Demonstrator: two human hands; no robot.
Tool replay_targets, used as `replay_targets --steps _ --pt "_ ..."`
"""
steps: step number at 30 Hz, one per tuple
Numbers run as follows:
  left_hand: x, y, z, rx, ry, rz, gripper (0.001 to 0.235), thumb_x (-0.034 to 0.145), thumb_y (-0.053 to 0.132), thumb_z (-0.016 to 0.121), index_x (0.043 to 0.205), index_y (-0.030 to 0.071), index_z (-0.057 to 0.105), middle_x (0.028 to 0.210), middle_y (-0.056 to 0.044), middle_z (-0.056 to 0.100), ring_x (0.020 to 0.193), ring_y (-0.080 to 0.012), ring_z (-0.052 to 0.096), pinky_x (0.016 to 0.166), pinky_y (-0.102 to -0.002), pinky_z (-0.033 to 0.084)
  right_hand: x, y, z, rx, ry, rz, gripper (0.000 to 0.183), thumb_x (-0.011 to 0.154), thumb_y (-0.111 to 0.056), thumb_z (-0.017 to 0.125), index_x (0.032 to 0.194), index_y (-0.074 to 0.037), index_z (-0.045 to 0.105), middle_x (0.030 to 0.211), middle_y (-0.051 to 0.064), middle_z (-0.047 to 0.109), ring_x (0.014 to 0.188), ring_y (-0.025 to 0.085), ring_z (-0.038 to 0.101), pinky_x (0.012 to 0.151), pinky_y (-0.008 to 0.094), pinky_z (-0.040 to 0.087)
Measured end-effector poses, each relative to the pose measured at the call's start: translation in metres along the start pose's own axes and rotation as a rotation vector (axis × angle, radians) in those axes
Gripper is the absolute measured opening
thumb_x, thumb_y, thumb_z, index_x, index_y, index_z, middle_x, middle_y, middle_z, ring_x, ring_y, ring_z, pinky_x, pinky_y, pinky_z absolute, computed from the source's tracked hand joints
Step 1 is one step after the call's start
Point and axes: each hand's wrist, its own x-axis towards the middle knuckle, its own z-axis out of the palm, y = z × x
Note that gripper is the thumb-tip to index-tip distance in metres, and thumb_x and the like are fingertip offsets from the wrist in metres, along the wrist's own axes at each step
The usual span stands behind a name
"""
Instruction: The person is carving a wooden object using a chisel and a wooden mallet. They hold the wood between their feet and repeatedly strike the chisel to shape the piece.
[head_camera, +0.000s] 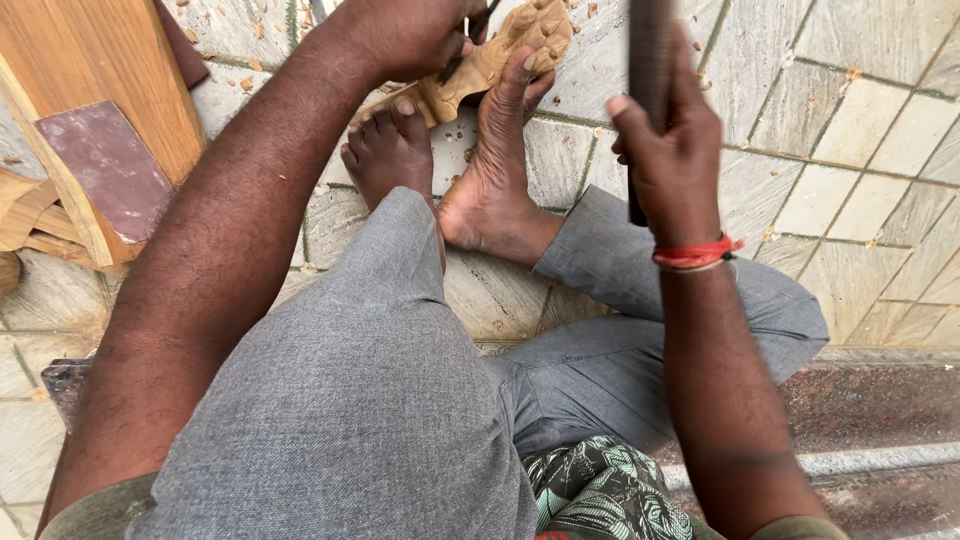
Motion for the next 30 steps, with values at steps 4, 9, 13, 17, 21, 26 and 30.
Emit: replay_targets --steps 4,9,13,17,21,26,30 --pt "0.003 -0.002 0.000 0.033 -0.001 0.044 0.022 0.096 0.027 0.078 0.114 0.014 0.077 0.085 -0.009 0.075 0.070 -0.0210 0.072 0.059 -0.040 0.060 0.009 -0.011 -0.001 -0.190 -0.133 -0.210 0.080 0.107 -0.014 0.081 0.166 -0.004 0.029 0.145 0.026 0.064 0.127 0.027 0.072 0.104 0.036 0.064" --pt "0.005 0.002 0.000 0.092 -0.014 0.074 0.020 0.093 0.026 0.081 0.110 0.015 0.079 0.082 -0.008 0.076 0.068 -0.0205 0.071 0.055 -0.039 0.058 -0.001 -0.013 0.011 0.009 0.005 0.170 0.087 0.096 -0.020 0.074 0.167 -0.010 0.026 0.138 0.027 0.068 0.103 0.027 0.074 0.084 0.036 0.063" --pt "0.005 0.007 -0.001 0.117 -0.011 0.093 0.023 0.092 0.029 0.082 0.110 0.015 0.079 0.081 -0.008 0.076 0.068 -0.0199 0.072 0.054 -0.038 0.059 -0.010 -0.005 0.015 -0.012 -0.055 0.203 0.088 0.096 -0.023 0.077 0.168 -0.012 0.028 0.142 0.027 0.067 0.100 0.030 0.072 0.082 0.038 0.064" --pt "0.002 0.013 -0.003 0.151 0.022 0.074 0.023 0.089 0.028 0.082 0.109 0.017 0.081 0.079 -0.008 0.076 0.069 -0.0193 0.073 0.056 -0.037 0.060 -0.025 0.006 0.028 -0.099 0.037 0.010 0.086 0.109 -0.023 0.075 0.172 -0.010 0.018 0.159 0.028 0.052 0.127 0.027 0.073 0.104 0.037 0.064" --pt "-0.002 0.014 -0.006 0.185 0.060 0.128 0.021 0.089 0.027 0.081 0.108 0.017 0.081 0.078 -0.007 0.076 0.070 -0.0187 0.073 0.059 -0.037 0.060 -0.038 0.016 0.033 0.019 -0.003 0.047 0.082 0.108 -0.021 0.076 0.169 -0.013 0.022 0.151 0.025 0.060 0.125 0.029 0.072 0.101 0.040 0.065" --pt "-0.006 0.018 -0.018 0.166 0.010 0.119 0.015 0.097 0.022 0.078 0.111 0.016 0.080 0.080 -0.008 0.075 0.070 -0.0202 0.073 0.060 -0.038 0.059 -0.049 0.016 0.038 -0.134 -0.006 -0.166 0.082 0.111 -0.018 0.076 0.169 -0.015 0.017 0.147 0.021 0.063 0.131 0.026 0.071 0.104 0.037 0.065" --pt "-0.023 0.015 -0.035 0.038 -0.122 0.088 0.018 0.096 0.014 0.074 0.114 0.013 0.077 0.083 -0.010 0.075 0.072 -0.0261 0.073 0.062 -0.046 0.057 -0.051 0.025 0.028 0.036 0.056 0.044 0.082 0.108 -0.016 0.074 0.172 -0.013 0.023 0.136 0.015 0.068 0.106 0.016 0.072 0.087 0.031 0.066"
